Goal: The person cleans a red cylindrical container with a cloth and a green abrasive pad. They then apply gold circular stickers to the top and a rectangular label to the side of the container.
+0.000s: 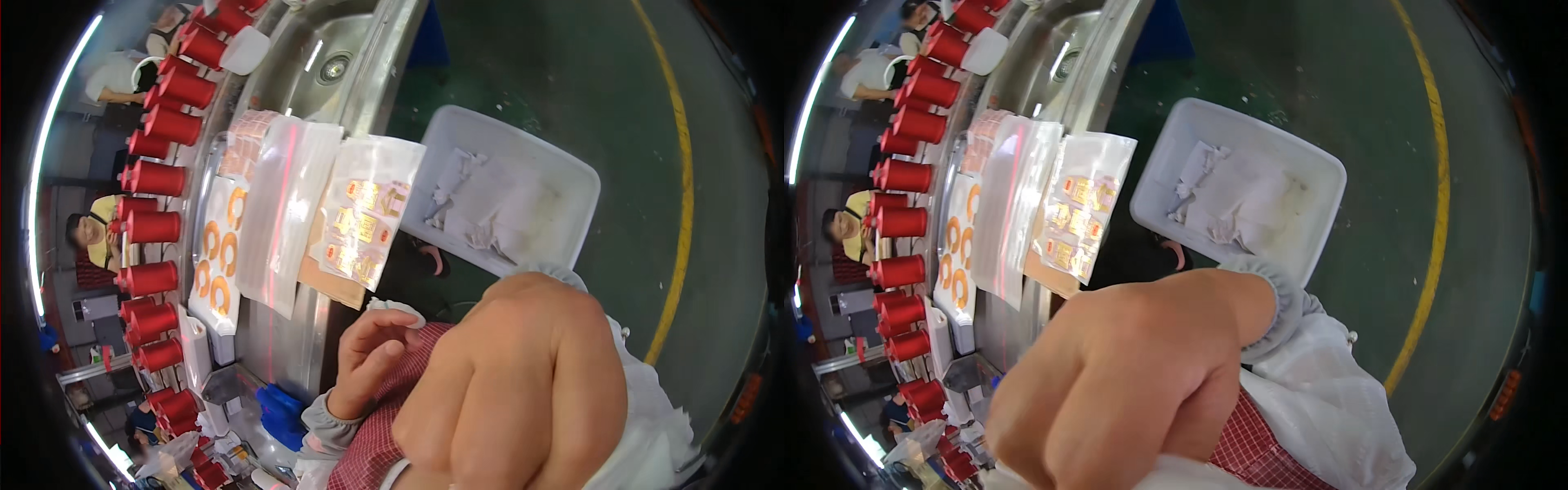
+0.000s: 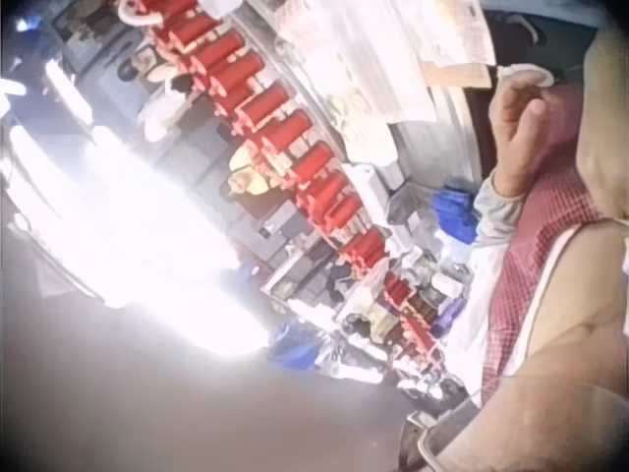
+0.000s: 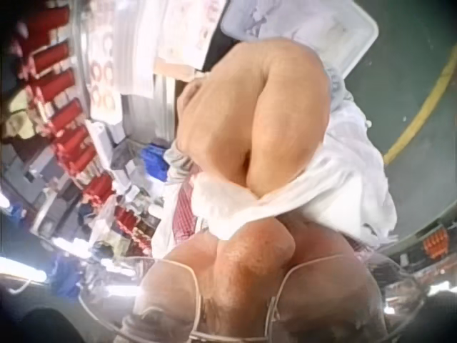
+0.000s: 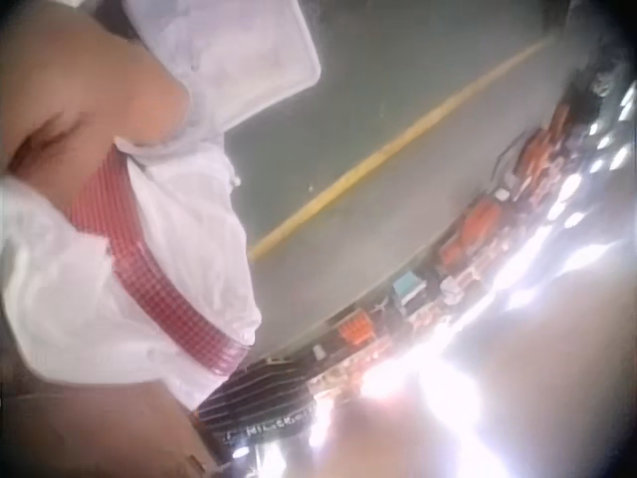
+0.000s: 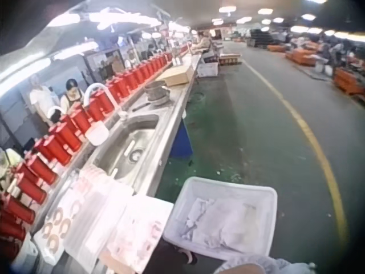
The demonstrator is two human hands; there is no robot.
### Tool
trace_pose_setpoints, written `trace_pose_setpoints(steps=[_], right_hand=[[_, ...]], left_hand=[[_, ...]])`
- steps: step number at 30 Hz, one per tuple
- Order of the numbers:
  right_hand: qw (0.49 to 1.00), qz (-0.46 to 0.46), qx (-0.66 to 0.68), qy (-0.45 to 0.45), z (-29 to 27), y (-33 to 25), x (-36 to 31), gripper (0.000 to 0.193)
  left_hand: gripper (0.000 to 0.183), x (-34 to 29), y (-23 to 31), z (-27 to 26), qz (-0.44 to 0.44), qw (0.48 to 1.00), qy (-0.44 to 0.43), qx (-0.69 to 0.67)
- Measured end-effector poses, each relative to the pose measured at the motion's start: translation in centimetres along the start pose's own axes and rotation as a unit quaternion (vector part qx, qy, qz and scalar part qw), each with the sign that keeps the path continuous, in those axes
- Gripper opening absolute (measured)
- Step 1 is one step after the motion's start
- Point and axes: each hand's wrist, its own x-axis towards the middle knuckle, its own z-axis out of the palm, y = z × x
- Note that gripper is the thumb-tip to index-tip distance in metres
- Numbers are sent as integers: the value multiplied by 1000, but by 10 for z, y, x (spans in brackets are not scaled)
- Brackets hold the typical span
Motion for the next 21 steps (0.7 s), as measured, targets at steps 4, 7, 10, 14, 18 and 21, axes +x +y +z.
trace_pose_setpoints(steps=[4,7,10,14,18,21], right_hand=[[1000,10,11,10,12,7,-5,16],[987,115,-12,-113,1,-3,-5,16],[978,133,-14,-163,-4,4,-17,15],[991,103,13,-88,17,27,-16,16],[985,116,45,-116,21,36,-23,14],[986,122,59,-99,33,45,-31,20]], left_hand=[[31,-14,-14,-12,1,1000,-21,7],[30,-18,-20,-20,14,999,-40,11],[29,-24,-29,-29,27,998,-56,8],[28,-44,-38,-41,10,999,-41,9],[28,-46,-42,-52,23,996,-67,46],[30,-55,-54,-57,14,997,-75,21]])
